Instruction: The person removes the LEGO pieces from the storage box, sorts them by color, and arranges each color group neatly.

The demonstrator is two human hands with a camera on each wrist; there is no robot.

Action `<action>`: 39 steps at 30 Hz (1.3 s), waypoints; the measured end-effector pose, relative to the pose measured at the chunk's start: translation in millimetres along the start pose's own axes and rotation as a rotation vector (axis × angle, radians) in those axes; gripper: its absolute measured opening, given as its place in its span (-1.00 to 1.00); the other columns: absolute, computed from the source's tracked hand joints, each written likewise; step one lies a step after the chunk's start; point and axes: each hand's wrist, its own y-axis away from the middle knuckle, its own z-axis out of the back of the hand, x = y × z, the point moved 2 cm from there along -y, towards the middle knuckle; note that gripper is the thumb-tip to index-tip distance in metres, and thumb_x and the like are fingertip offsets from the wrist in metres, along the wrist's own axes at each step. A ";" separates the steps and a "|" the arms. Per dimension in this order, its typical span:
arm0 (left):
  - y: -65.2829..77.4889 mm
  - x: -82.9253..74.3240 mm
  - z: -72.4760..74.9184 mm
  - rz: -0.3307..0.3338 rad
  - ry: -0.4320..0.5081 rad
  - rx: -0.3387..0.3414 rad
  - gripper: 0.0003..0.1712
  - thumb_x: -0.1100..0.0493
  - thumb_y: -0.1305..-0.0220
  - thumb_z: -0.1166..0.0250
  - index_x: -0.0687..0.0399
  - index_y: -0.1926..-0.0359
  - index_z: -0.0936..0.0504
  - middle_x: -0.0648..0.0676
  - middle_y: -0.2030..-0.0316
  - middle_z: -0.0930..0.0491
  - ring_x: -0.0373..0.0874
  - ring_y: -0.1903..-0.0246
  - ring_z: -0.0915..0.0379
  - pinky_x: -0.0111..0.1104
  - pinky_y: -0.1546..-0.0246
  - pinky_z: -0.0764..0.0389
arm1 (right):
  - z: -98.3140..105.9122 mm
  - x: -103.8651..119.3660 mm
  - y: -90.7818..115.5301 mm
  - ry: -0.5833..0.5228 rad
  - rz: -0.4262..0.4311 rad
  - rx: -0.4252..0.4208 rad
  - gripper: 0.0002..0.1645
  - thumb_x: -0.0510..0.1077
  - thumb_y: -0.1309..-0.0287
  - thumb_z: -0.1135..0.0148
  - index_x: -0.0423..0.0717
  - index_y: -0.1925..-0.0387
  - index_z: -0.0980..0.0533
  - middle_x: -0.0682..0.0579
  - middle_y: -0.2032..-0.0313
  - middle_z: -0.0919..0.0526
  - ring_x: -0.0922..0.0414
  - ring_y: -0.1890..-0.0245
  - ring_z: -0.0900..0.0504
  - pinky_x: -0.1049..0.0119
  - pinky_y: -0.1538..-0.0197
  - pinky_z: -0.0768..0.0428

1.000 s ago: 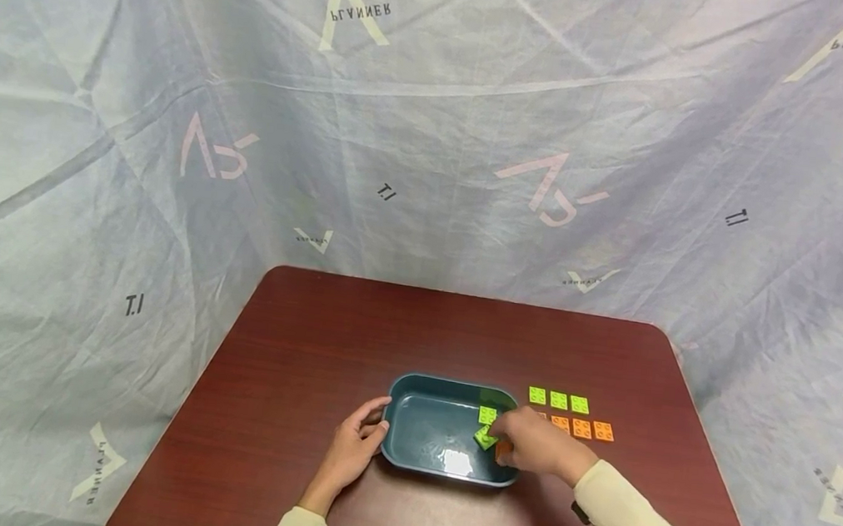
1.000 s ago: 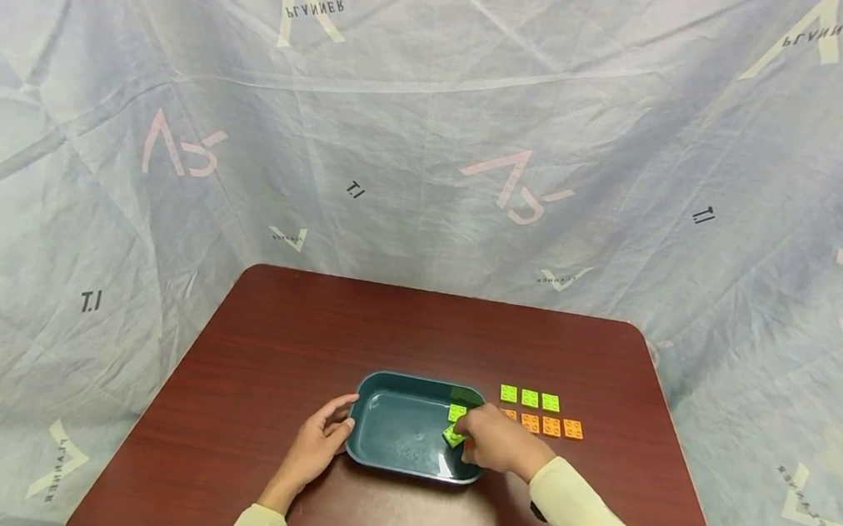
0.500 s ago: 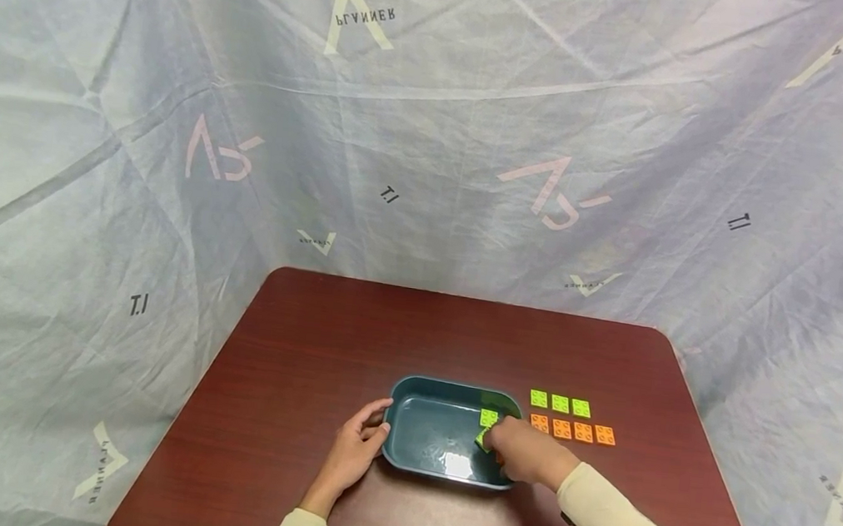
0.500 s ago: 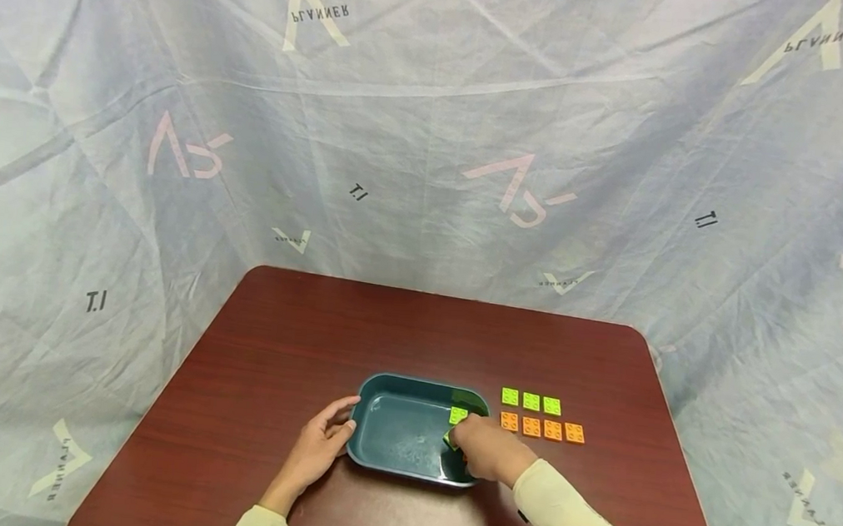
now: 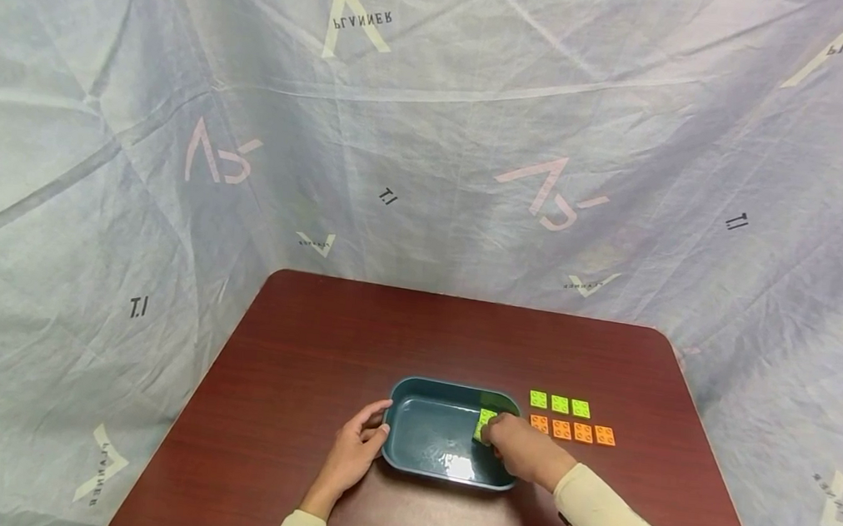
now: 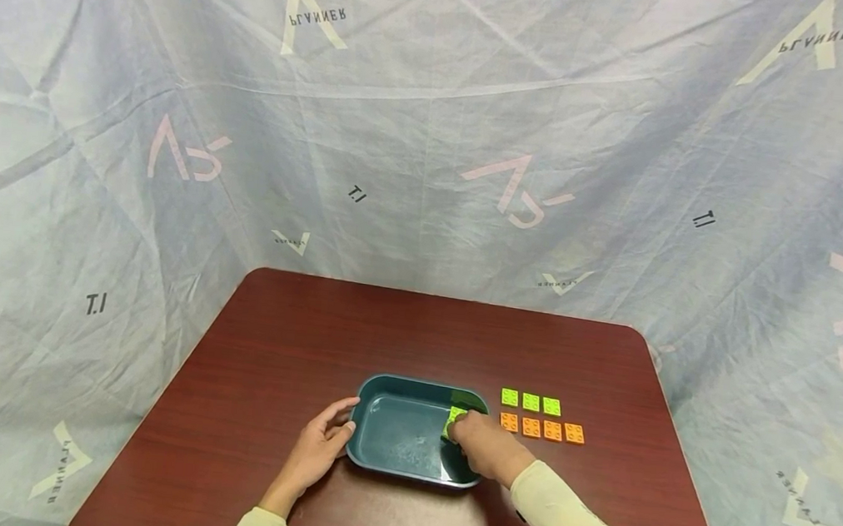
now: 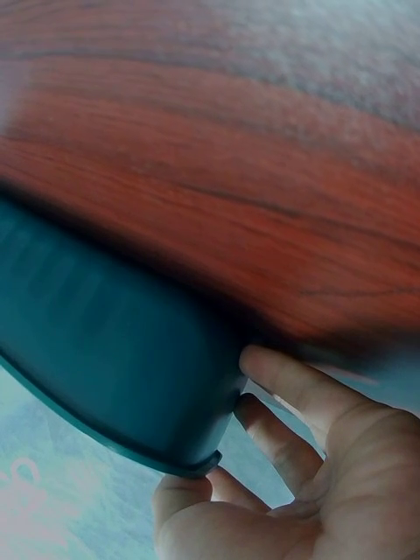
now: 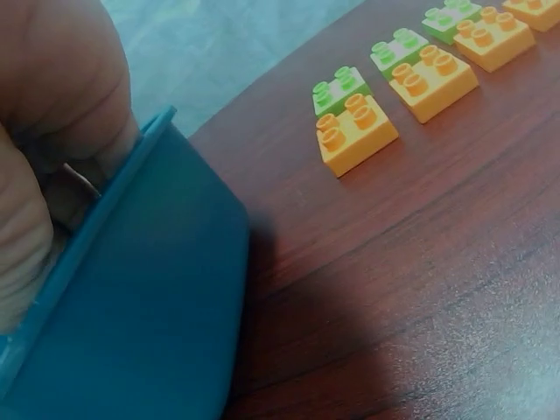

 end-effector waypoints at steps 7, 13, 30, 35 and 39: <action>0.5 -1.1 -0.6 0.011 0.007 0.001 -0.51 0.19 -0.54 -0.29 -0.19 -0.42 -0.56 0.24 -0.23 -0.66 0.07 0.04 -0.73 -0.43 0.24 -0.69 | -1.4 -3.0 -1.7 -0.003 -0.047 -0.008 -0.77 -0.31 -0.05 -0.60 -0.05 0.26 -0.73 0.10 0.39 -0.67 0.28 0.47 -0.54 0.33 0.35 -0.69; 0.6 -0.3 -0.8 0.016 0.009 0.004 -0.50 0.19 -0.55 -0.28 -0.16 -0.43 -0.56 0.26 -0.24 -0.65 0.08 -0.02 -0.73 -0.43 0.21 -0.70 | -0.6 -3.1 -4.7 -0.026 -0.057 0.013 -0.76 -0.30 -0.04 -0.62 -0.05 0.25 -0.73 0.14 0.44 -0.65 0.31 0.52 -0.47 0.38 0.40 -0.64; 1.7 1.3 0.1 0.000 0.000 -0.002 -0.51 0.16 -0.54 -0.29 -0.20 -0.42 -0.57 0.24 -0.22 -0.66 0.04 0.01 -0.74 -0.41 0.23 -0.70 | 2.7 -5.1 -5.2 -0.125 0.016 -0.033 -0.67 -0.30 0.00 -0.63 -0.10 0.15 -0.74 0.10 0.30 -0.77 0.29 0.36 -0.59 0.32 0.24 -0.70; 1.5 0.1 0.2 -0.001 0.008 0.003 -0.50 0.18 -0.55 -0.28 -0.17 -0.43 -0.55 0.26 -0.21 -0.66 0.05 0.02 -0.74 -0.41 0.23 -0.70 | 7.3 -5.2 -3.2 -0.163 0.023 -0.040 -0.65 -0.23 -0.03 -0.65 -0.12 0.10 -0.75 0.07 0.21 -0.79 0.27 0.27 -0.62 0.26 0.15 -0.74; 1.5 -0.3 -0.3 0.005 -0.001 0.007 -0.49 0.16 -0.56 -0.27 -0.19 -0.45 -0.53 0.24 -0.20 -0.67 0.02 0.06 -0.73 -0.41 0.24 -0.69 | 10.8 -4.4 -2.0 -0.200 0.005 -0.027 -0.58 -0.21 -0.04 -0.65 -0.16 0.03 -0.75 0.01 0.09 -0.80 0.23 0.17 -0.67 0.20 0.07 -0.76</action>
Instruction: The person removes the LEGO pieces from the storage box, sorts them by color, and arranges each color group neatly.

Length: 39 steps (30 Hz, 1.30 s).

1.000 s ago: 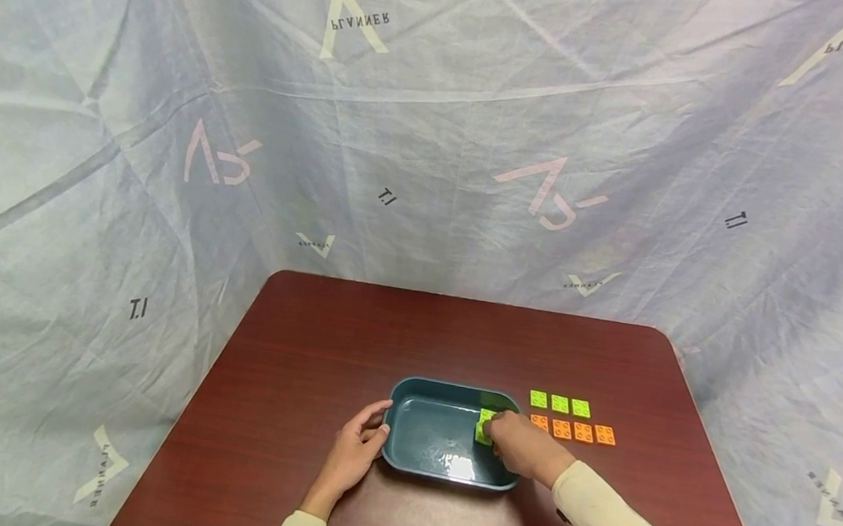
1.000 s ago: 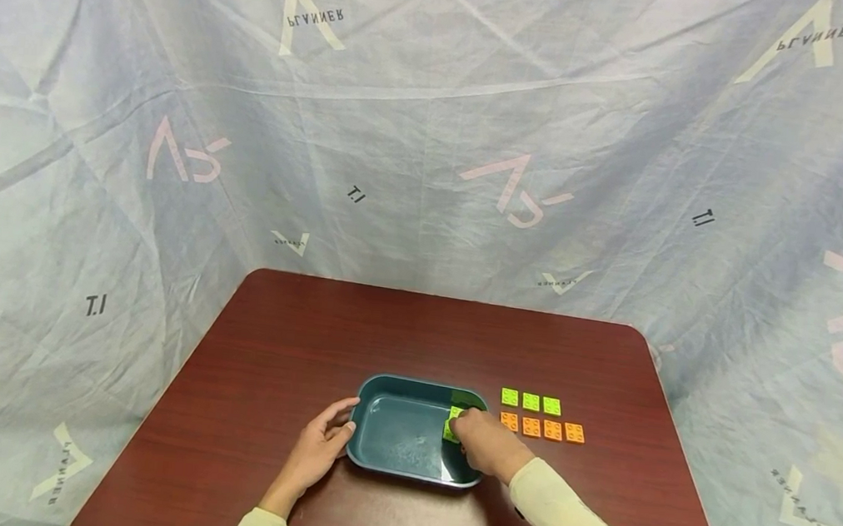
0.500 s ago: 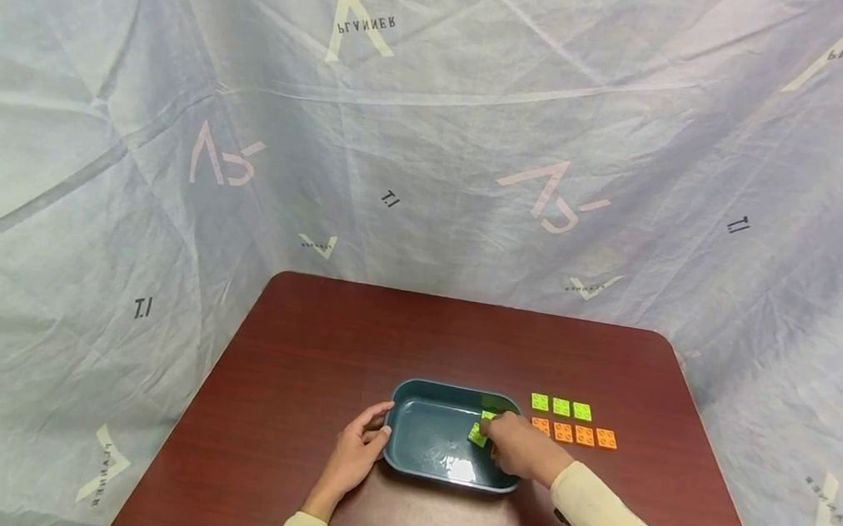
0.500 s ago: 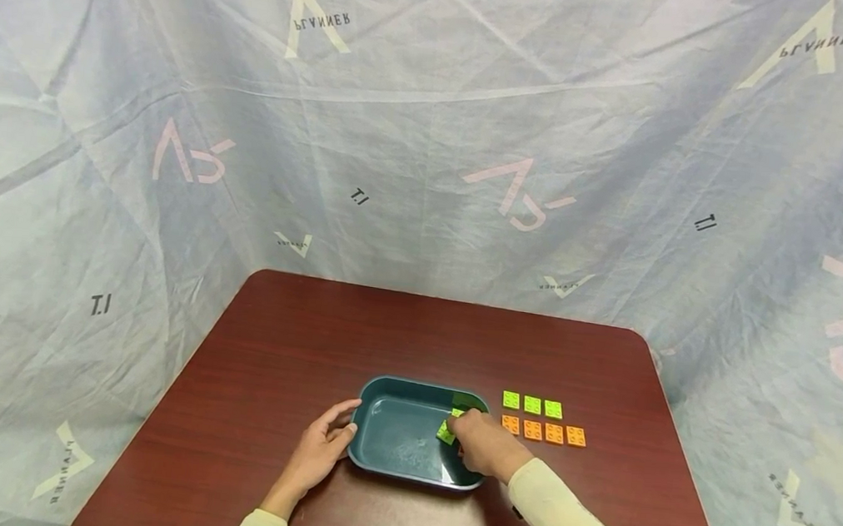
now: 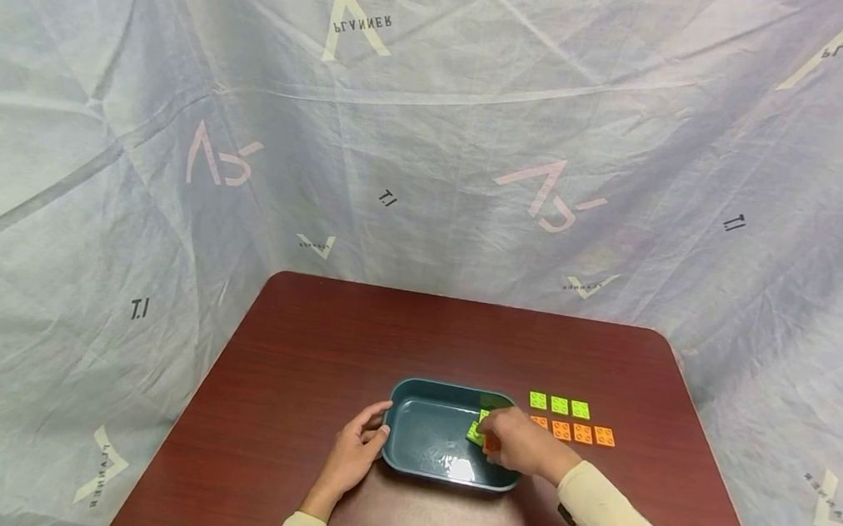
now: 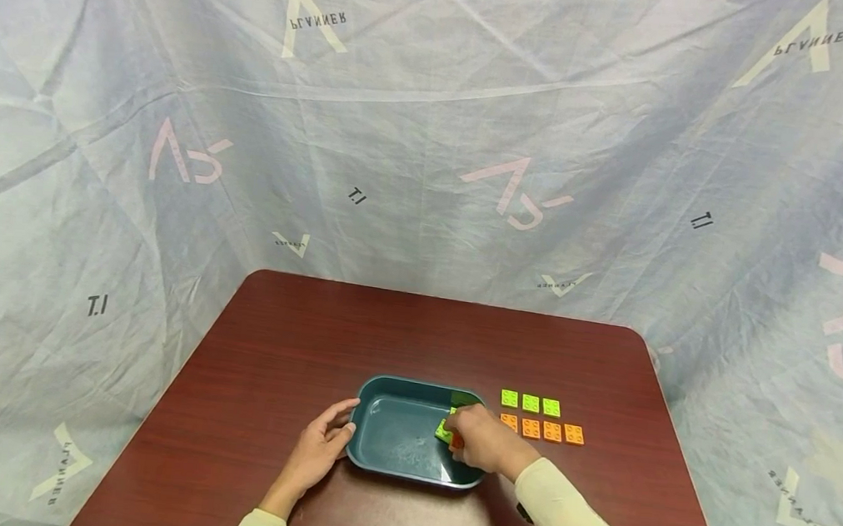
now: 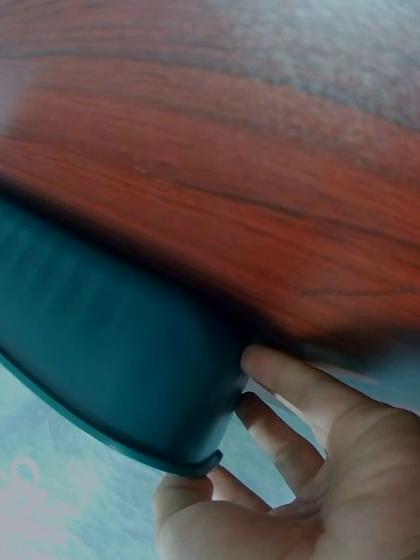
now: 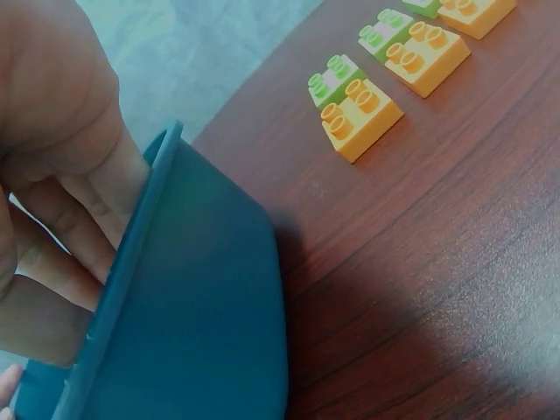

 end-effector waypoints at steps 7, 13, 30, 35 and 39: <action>0.0 0.4 -0.2 0.002 -0.007 0.003 -0.49 0.13 -0.56 -0.27 -0.18 -0.45 -0.53 0.24 -0.21 -0.66 0.04 0.03 -0.73 -0.41 0.23 -0.69 | 2.3 -0.2 -1.0 -0.029 -0.001 -0.016 -0.55 -0.19 -0.01 -0.68 -0.15 0.02 -0.76 0.02 0.08 -0.80 0.21 0.16 -0.69 0.23 0.07 -0.76; -0.3 0.0 -0.1 0.000 -0.014 -0.001 -0.50 0.16 -0.56 -0.27 -0.18 -0.45 -0.54 0.24 -0.21 -0.67 0.02 0.04 -0.73 -0.42 0.23 -0.68 | 3.3 -0.8 1.9 -0.193 -0.036 -0.022 -0.57 -0.19 -0.04 -0.67 -0.16 0.02 -0.76 0.08 0.12 -0.78 0.25 0.21 -0.69 0.34 0.15 -0.73; -1.6 1.8 0.4 -0.009 -0.009 -0.004 -0.50 0.16 -0.55 -0.29 -0.19 -0.43 -0.55 0.21 -0.18 -0.69 -0.06 0.14 -0.71 -0.43 0.27 -0.66 | 5.1 -1.3 10.6 -0.417 -0.020 -0.127 -0.53 -0.32 -0.06 -0.61 -0.19 -0.05 -0.73 0.03 0.07 -0.73 0.20 0.13 -0.68 0.38 0.11 -0.76; -1.6 1.9 0.4 -0.010 -0.008 0.000 -0.50 0.15 -0.55 -0.28 -0.17 -0.44 -0.54 0.23 -0.18 -0.68 -0.06 0.11 -0.73 -0.41 0.25 -0.68 | 5.3 -1.4 13.7 -0.449 -0.053 -0.146 -0.55 -0.35 -0.02 -0.59 -0.20 -0.01 -0.73 0.07 0.07 -0.67 0.23 0.14 -0.64 0.40 0.13 -0.75; -1.6 1.3 1.0 -0.011 -0.003 0.005 -0.49 0.16 -0.56 -0.27 -0.16 -0.45 -0.53 0.24 -0.19 -0.67 -0.05 0.09 -0.73 -0.39 0.23 -0.70 | 7.8 -1.8 17.7 -0.493 -0.086 -0.167 -0.56 -0.41 0.01 -0.55 -0.18 0.02 -0.73 0.07 0.07 -0.64 0.22 0.12 -0.64 0.39 0.12 -0.75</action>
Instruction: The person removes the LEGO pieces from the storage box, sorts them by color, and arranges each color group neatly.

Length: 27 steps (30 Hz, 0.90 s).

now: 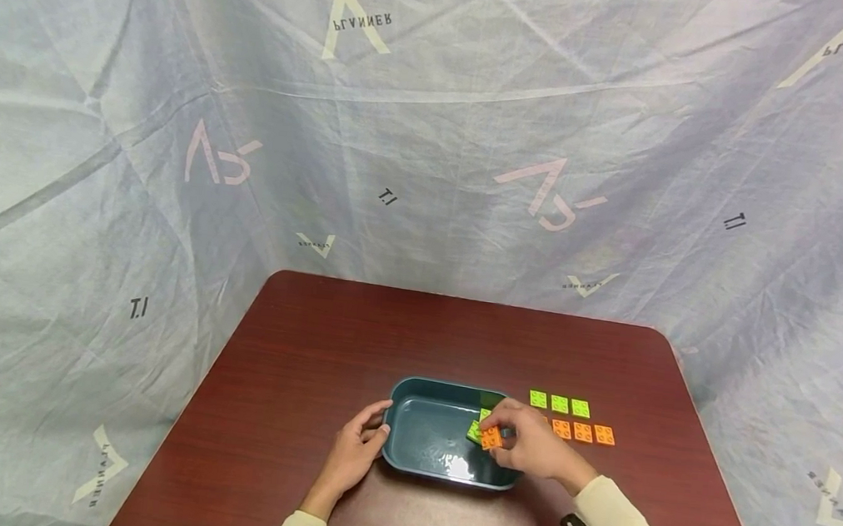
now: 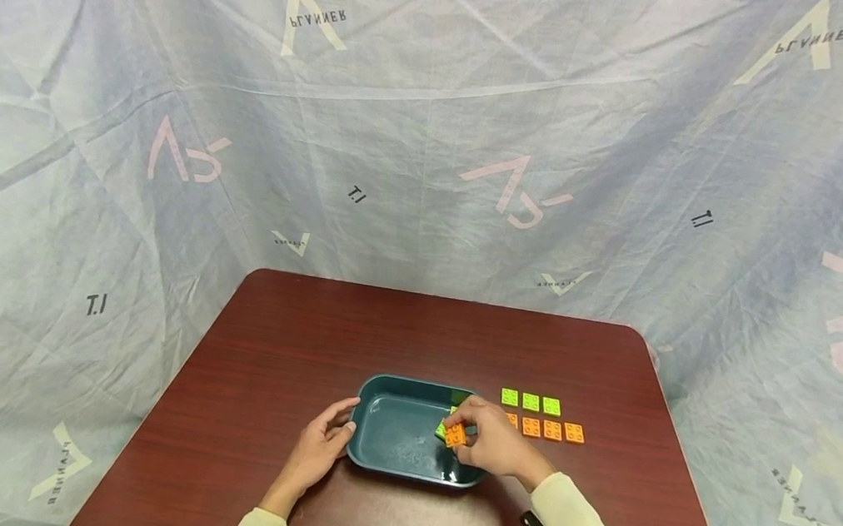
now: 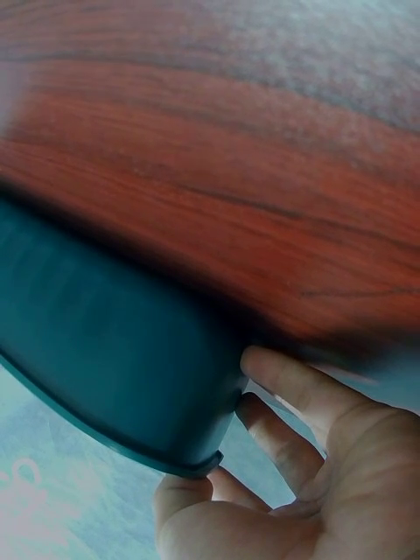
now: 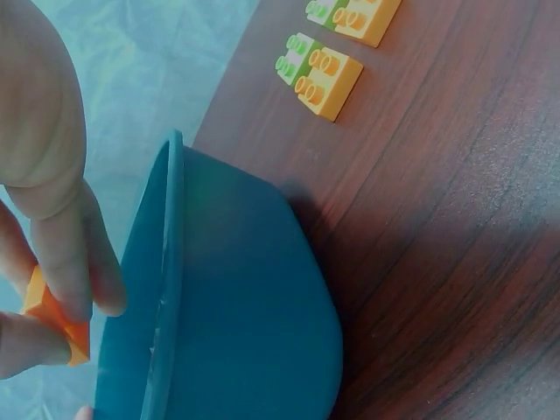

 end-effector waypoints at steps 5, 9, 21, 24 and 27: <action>-0.5 -1.5 0.1 -0.003 -0.002 0.001 -0.50 0.16 -0.56 -0.28 -0.18 -0.44 -0.54 0.25 -0.18 -0.67 -0.14 0.19 -0.69 -0.42 0.27 -0.66 | 6.5 -0.1 5.2 -0.047 -0.014 -0.038 -0.56 -0.39 -0.04 -0.56 -0.04 0.02 -0.73 0.06 0.03 -0.67 0.15 0.07 -0.68 0.21 0.05 -0.78; 0.2 -1.2 0.2 -0.002 0.004 -0.003 -0.50 0.15 -0.55 -0.29 -0.23 -0.43 -0.55 0.24 -0.18 -0.67 -0.08 0.17 -0.69 -0.43 0.29 -0.64 | 11.9 -2.3 9.2 -0.029 -0.026 -0.080 -0.55 -0.34 -0.04 -0.60 0.05 0.02 -0.74 0.11 0.02 -0.72 0.12 0.02 -0.71 0.01 0.00 -0.78; 1.9 -1.8 0.6 0.000 -0.001 -0.002 -0.51 0.14 -0.54 -0.30 -0.27 -0.41 -0.56 0.22 -0.19 -0.67 0.04 0.04 -0.73 -0.42 0.25 -0.67 | 28.3 -8.8 27.1 -0.116 -0.114 -0.194 -0.56 -0.31 -0.11 -0.59 -0.16 -0.05 -0.73 -0.09 -0.01 -0.80 0.09 0.07 -0.80 0.11 -0.01 -0.77; 2.1 -2.2 0.1 0.004 -0.015 -0.004 -0.51 0.14 -0.55 -0.29 -0.28 -0.42 -0.56 0.21 -0.19 -0.67 0.03 0.04 -0.73 -0.42 0.25 -0.67 | 34.1 -12.6 33.0 -0.125 -0.097 -0.235 -0.55 -0.34 -0.09 -0.59 -0.23 -0.06 -0.72 -0.15 0.00 -0.79 0.03 0.08 -0.81 0.14 0.02 -0.78; 2.5 -3.0 -0.2 0.006 -0.022 -0.005 -0.51 0.14 -0.56 -0.28 -0.27 -0.43 -0.55 0.21 -0.20 -0.67 0.01 0.04 -0.73 -0.42 0.24 -0.67 | 41.2 -17.8 38.9 -0.085 -0.079 -0.284 -0.53 -0.35 -0.04 -0.62 -0.20 -0.04 -0.73 -0.14 -0.01 -0.78 0.09 0.10 -0.80 0.15 0.05 -0.79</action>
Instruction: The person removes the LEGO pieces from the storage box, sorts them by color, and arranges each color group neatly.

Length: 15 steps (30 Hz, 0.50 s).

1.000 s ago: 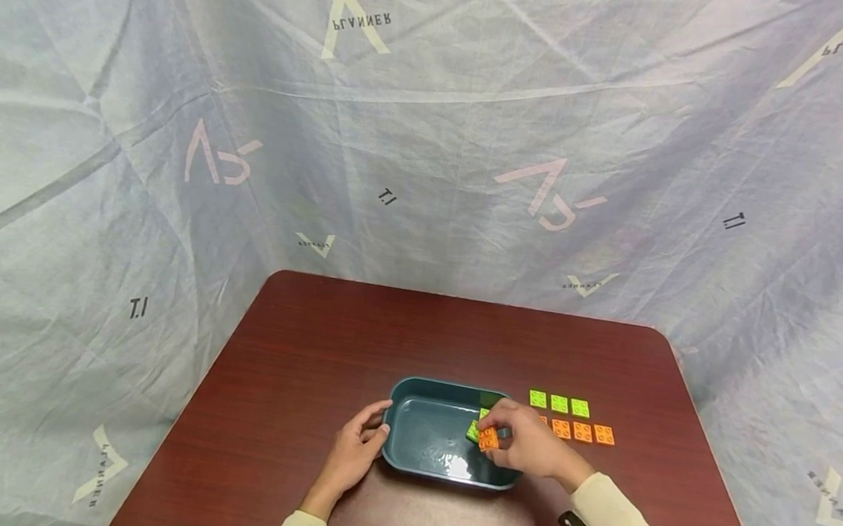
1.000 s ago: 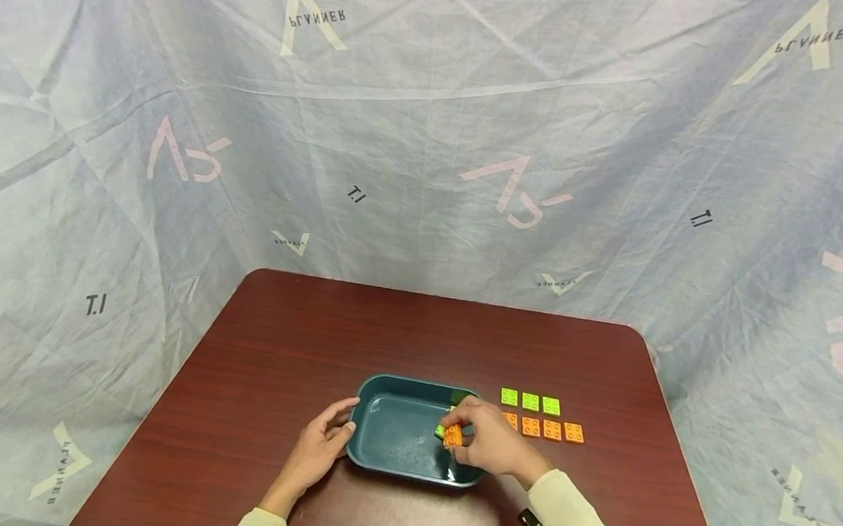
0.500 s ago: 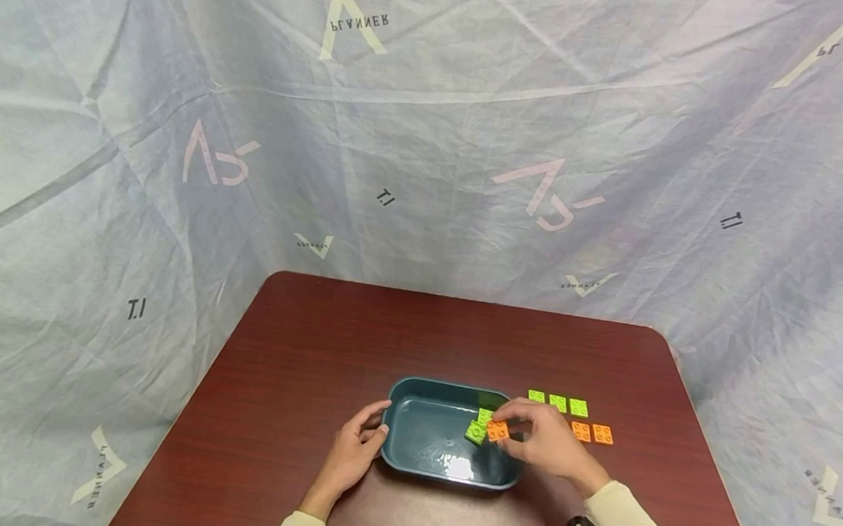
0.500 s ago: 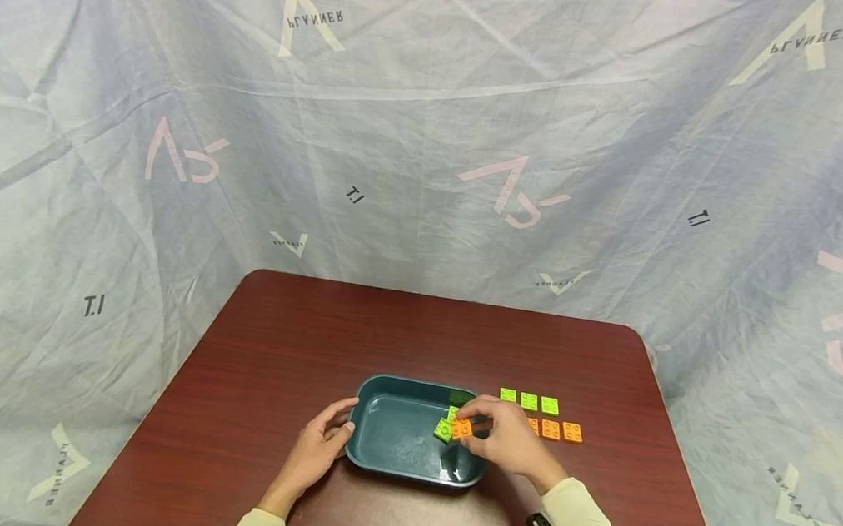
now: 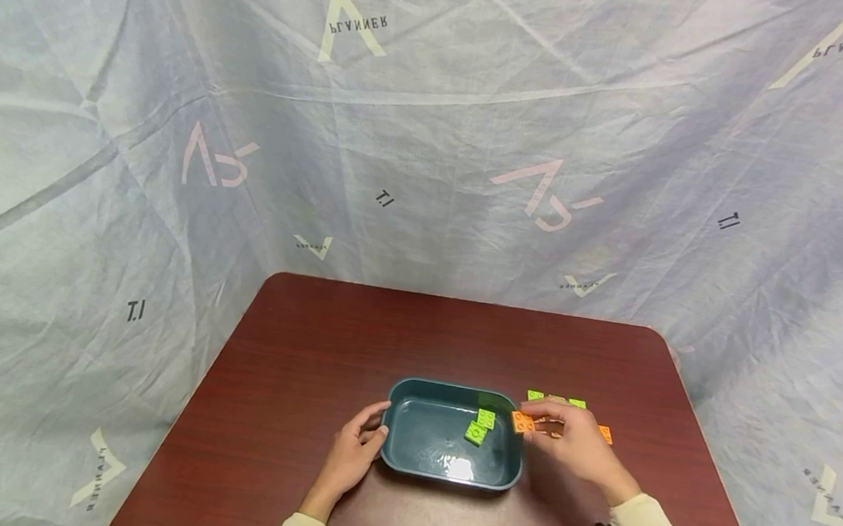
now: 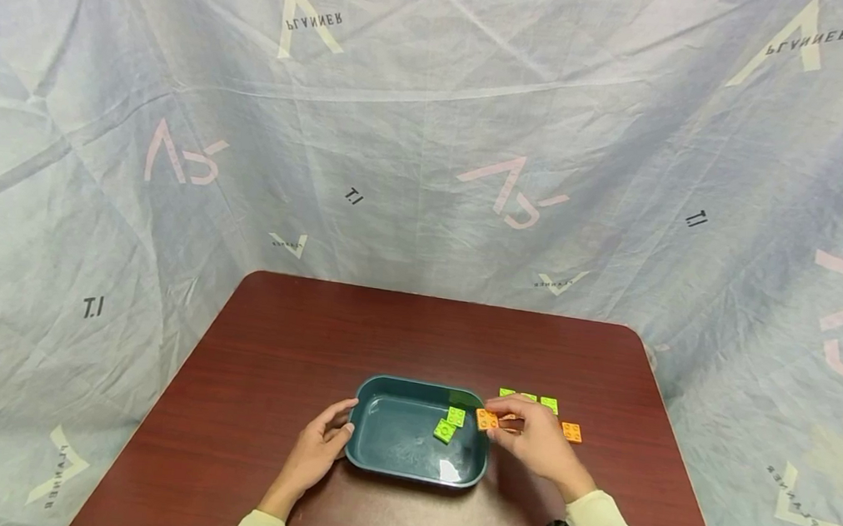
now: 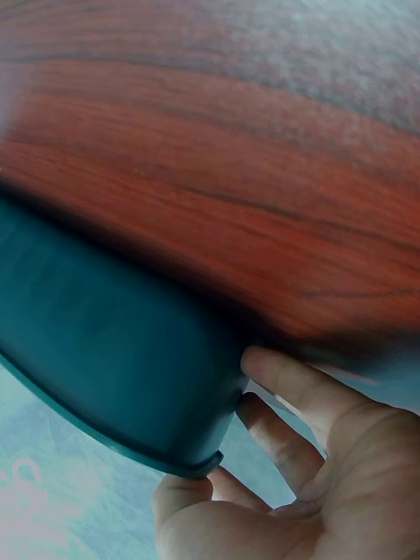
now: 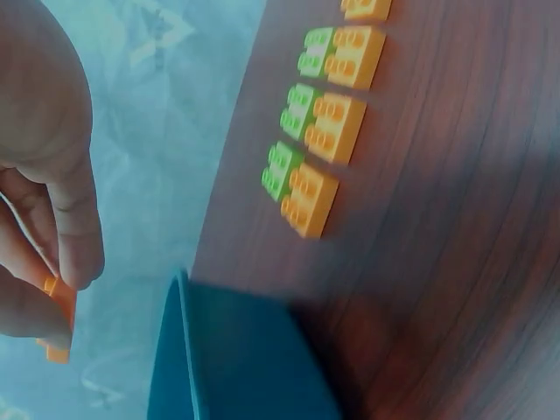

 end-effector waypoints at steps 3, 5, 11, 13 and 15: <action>0.3 -0.2 -0.7 0.004 0.000 0.001 -0.51 0.14 -0.56 -0.27 -0.26 -0.43 -0.55 0.21 -0.21 -0.66 0.00 0.03 -0.73 -0.42 0.23 -0.68 | 10.4 -6.7 3.9 0.053 -0.002 -0.047 -0.51 -0.36 -0.03 -0.63 -0.14 -0.04 -0.74 -0.09 -0.03 -0.75 0.17 0.10 -0.78 0.16 0.04 -0.78; 0.2 0.0 -0.5 0.004 0.002 0.001 -0.50 0.14 -0.56 -0.27 -0.25 -0.43 -0.54 0.21 -0.21 -0.66 0.00 0.04 -0.73 -0.42 0.23 -0.67 | 17.4 -11.0 7.4 0.086 -0.024 -0.060 -0.51 -0.35 -0.06 -0.61 -0.08 -0.06 -0.73 -0.05 -0.04 -0.74 0.22 0.10 -0.78 0.20 0.02 -0.78; -0.1 1.2 0.7 0.007 0.013 0.005 -0.50 0.12 -0.55 -0.30 -0.22 -0.43 -0.55 0.23 -0.22 -0.66 0.02 0.00 -0.73 -0.41 0.22 -0.68 | 36.5 -25.3 18.3 0.130 -0.083 -0.078 -0.49 -0.37 -0.11 -0.57 -0.12 -0.12 -0.70 -0.07 -0.10 -0.73 0.10 0.04 -0.81 0.38 0.02 -0.75; -0.3 1.5 0.8 0.006 0.014 0.007 -0.50 0.11 -0.54 -0.30 -0.23 -0.43 -0.55 0.23 -0.21 -0.66 0.02 0.03 -0.73 -0.41 0.23 -0.68 | 42.3 -30.5 20.8 0.137 -0.104 -0.086 -0.49 -0.38 -0.12 -0.55 -0.16 -0.14 -0.69 -0.10 -0.11 -0.72 0.00 0.02 -0.81 0.37 0.03 -0.75; -0.5 1.7 0.8 0.004 0.014 0.005 -0.50 0.11 -0.54 -0.31 -0.24 -0.42 -0.55 0.22 -0.20 -0.66 0.02 0.05 -0.73 -0.41 0.25 -0.67 | 48.3 -35.5 23.1 0.147 -0.125 -0.090 -0.48 -0.39 -0.14 -0.53 -0.18 -0.17 -0.67 -0.14 -0.13 -0.72 -0.08 0.00 -0.81 0.35 0.04 -0.76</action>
